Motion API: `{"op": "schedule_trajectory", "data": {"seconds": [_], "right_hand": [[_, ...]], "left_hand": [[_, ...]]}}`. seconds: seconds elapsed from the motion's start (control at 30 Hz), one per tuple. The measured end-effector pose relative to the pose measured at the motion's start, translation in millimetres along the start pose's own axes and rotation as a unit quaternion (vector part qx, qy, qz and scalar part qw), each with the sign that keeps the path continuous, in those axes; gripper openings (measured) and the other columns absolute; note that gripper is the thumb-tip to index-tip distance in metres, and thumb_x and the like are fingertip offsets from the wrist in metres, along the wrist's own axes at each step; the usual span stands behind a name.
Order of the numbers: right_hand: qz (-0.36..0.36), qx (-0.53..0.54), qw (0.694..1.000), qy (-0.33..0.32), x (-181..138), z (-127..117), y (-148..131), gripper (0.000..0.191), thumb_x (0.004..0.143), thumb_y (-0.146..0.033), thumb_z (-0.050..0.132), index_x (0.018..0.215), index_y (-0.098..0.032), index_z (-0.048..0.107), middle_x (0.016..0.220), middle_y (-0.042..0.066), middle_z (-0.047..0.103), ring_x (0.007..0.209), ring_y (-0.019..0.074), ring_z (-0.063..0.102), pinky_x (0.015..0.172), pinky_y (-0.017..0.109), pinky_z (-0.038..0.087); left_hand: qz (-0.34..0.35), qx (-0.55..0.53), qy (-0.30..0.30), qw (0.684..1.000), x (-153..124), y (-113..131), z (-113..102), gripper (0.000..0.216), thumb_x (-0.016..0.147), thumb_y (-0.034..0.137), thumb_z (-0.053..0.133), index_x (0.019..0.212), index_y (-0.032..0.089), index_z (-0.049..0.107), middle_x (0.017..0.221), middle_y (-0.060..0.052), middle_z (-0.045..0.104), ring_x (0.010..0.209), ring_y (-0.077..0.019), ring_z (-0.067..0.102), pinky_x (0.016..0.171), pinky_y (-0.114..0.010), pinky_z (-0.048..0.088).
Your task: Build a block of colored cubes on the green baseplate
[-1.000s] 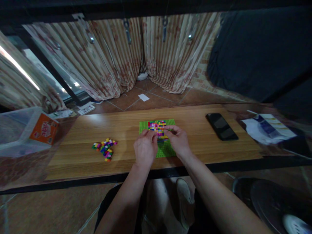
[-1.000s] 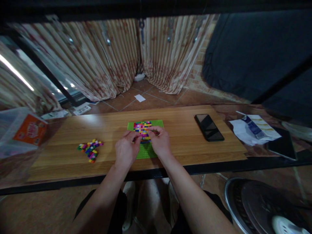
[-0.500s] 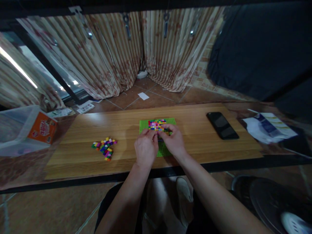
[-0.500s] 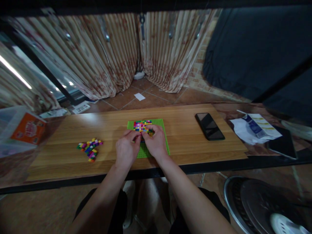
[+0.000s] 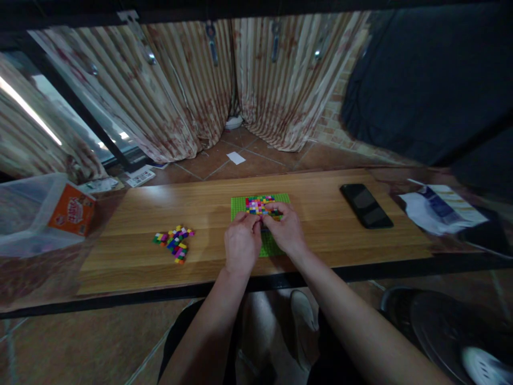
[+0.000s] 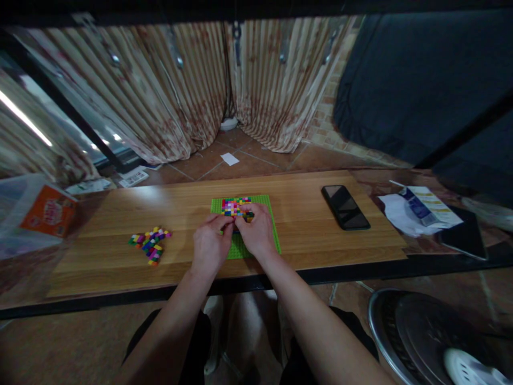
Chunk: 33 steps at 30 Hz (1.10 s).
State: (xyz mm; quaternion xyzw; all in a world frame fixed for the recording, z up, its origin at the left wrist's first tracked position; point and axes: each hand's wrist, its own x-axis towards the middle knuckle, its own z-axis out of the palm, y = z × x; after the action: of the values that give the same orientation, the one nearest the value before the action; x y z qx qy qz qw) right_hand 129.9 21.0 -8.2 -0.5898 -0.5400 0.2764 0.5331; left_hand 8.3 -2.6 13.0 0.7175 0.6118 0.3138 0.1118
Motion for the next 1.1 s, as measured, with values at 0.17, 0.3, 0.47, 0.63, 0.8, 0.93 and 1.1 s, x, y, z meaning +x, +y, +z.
{"op": "schedule_trajectory", "data": {"seconds": [0.17,0.3,0.47,0.63,0.8,0.93,1.1], "right_hand": [[-0.008,-0.009,1.0,-0.005,0,1,0,0.017,0.07,-0.024,0.064,0.085,-0.023,0.071,0.095,0.006,0.066,0.1,0.0241,0.058,0.096,0.043,0.043],[-0.015,-0.006,1.0,-0.002,-1,0,2,0.018,0.07,-0.024,0.066,0.087,-0.024,0.072,0.098,0.006,0.065,0.099,0.0243,0.059,0.096,0.043,0.043],[-0.001,0.021,1.0,0.004,2,0,10,0.016,0.076,-0.032,0.065,0.085,-0.022,0.073,0.094,0.007,0.068,0.094,0.0239,0.061,0.091,0.042,0.046],[0.037,0.049,0.998,0.016,8,0,16,0.017,0.075,-0.035,0.066,0.084,-0.022,0.073,0.091,0.006,0.07,0.08,0.0202,0.061,0.081,0.039,0.048],[0.047,0.047,0.998,0.019,9,-1,14,0.017,0.075,-0.035,0.064,0.083,-0.022,0.073,0.092,0.006,0.069,0.078,0.0197,0.061,0.08,0.039,0.049],[0.036,0.046,0.998,0.025,8,-4,9,0.016,0.077,-0.032,0.062,0.085,-0.022,0.072,0.089,0.005,0.068,0.08,0.0201,0.061,0.082,0.04,0.05],[-0.086,0.029,0.996,0.006,3,-11,-7,0.014,0.083,-0.025,0.06,0.089,-0.023,0.073,0.104,0.007,0.064,0.101,0.0225,0.061,0.093,0.042,0.049]], "left_hand": [[-0.012,-0.057,-0.003,0.998,1,-2,-4,0.019,0.086,0.014,0.057,0.091,0.021,0.074,0.094,-0.005,0.071,0.085,-0.0171,0.067,0.083,-0.031,0.052],[-0.051,-0.145,0.0,0.988,2,-7,-7,0.016,0.084,0.014,0.06,0.088,0.021,0.074,0.092,-0.004,0.072,0.084,-0.0166,0.068,0.082,-0.031,0.053],[-0.09,-0.226,-0.006,0.97,5,-13,-7,0.014,0.081,0.014,0.061,0.087,0.018,0.073,0.091,-0.005,0.074,0.081,-0.0157,0.069,0.079,-0.03,0.054],[-0.093,-0.249,-0.013,0.964,6,-14,-6,0.014,0.081,0.014,0.06,0.088,0.018,0.072,0.092,-0.006,0.075,0.083,-0.0161,0.069,0.081,-0.031,0.054],[-0.096,-0.23,-0.003,0.968,6,-13,-8,0.014,0.082,0.015,0.06,0.089,0.018,0.071,0.093,-0.006,0.074,0.084,-0.0164,0.069,0.082,-0.031,0.054],[-0.075,-0.224,0.024,0.971,7,-13,-10,0.019,0.082,0.012,0.058,0.092,0.018,0.073,0.094,-0.007,0.072,0.085,-0.0165,0.067,0.082,-0.031,0.053],[-0.113,-0.329,0.036,0.937,10,-12,-9,0.018,0.08,0.014,0.061,0.09,0.016,0.074,0.092,-0.007,0.073,0.081,-0.0163,0.066,0.08,-0.031,0.053]]}}
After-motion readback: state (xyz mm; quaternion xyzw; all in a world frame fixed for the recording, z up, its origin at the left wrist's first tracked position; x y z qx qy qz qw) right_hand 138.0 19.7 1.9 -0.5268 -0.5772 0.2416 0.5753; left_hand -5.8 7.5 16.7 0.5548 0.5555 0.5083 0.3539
